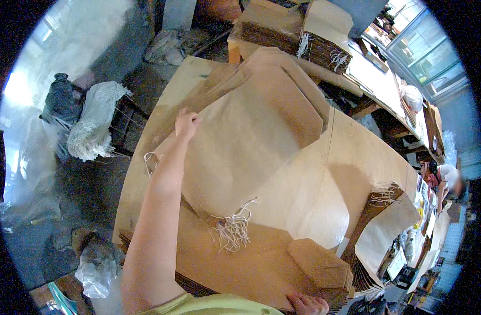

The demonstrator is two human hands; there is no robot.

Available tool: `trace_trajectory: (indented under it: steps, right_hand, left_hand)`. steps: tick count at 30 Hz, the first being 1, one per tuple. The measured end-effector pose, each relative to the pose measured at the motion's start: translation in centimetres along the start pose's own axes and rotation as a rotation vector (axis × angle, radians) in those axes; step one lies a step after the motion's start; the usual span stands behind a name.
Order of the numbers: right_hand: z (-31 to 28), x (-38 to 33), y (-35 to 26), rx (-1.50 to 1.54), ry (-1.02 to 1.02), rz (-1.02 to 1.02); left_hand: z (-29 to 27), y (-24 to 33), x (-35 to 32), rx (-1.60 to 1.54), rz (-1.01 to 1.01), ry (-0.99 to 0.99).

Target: The person repeatedly picks up stacks of brown paper sheets, fans them out, and places them back on the table. The person also handles white string, pulling and arranging it on the table.

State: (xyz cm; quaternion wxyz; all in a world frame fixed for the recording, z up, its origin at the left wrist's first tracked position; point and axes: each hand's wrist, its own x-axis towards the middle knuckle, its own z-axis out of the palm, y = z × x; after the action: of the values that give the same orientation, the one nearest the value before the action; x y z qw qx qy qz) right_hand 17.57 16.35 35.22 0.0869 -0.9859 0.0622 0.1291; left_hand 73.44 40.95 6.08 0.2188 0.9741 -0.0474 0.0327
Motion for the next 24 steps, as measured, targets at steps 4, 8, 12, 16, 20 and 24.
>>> trace_trajectory:
  steps: [4,8,12,16,20,24]
  right_hand:
    - [1.1,-0.5,0.0,-0.004,0.037,0.074]
    - [1.0,0.1,-0.3,-0.046,0.069,0.064]
    - [0.9,-0.4,-0.6,-0.055,0.015,0.153]
    - [0.6,-0.9,-1.4,0.006,0.121,0.128]
    - [1.5,-2.2,-0.6,-0.014,0.118,0.094]
    - [2.0,-3.7,-0.5,-0.057,0.099,0.136]
  left_hand:
    - [1.4,0.4,1.1,0.066,-0.104,-0.133]
    - [0.8,0.3,0.8,0.177,-0.01,-0.259]
    - [-1.4,3.6,-2.3,0.204,-0.041,-0.488]
    - [-1.0,2.8,-3.1,0.242,-0.128,-0.308]
    - [1.7,-2.6,-1.5,-0.029,-0.049,-0.784]
    - [2.2,3.0,-9.9,-0.172,0.191,-0.495]
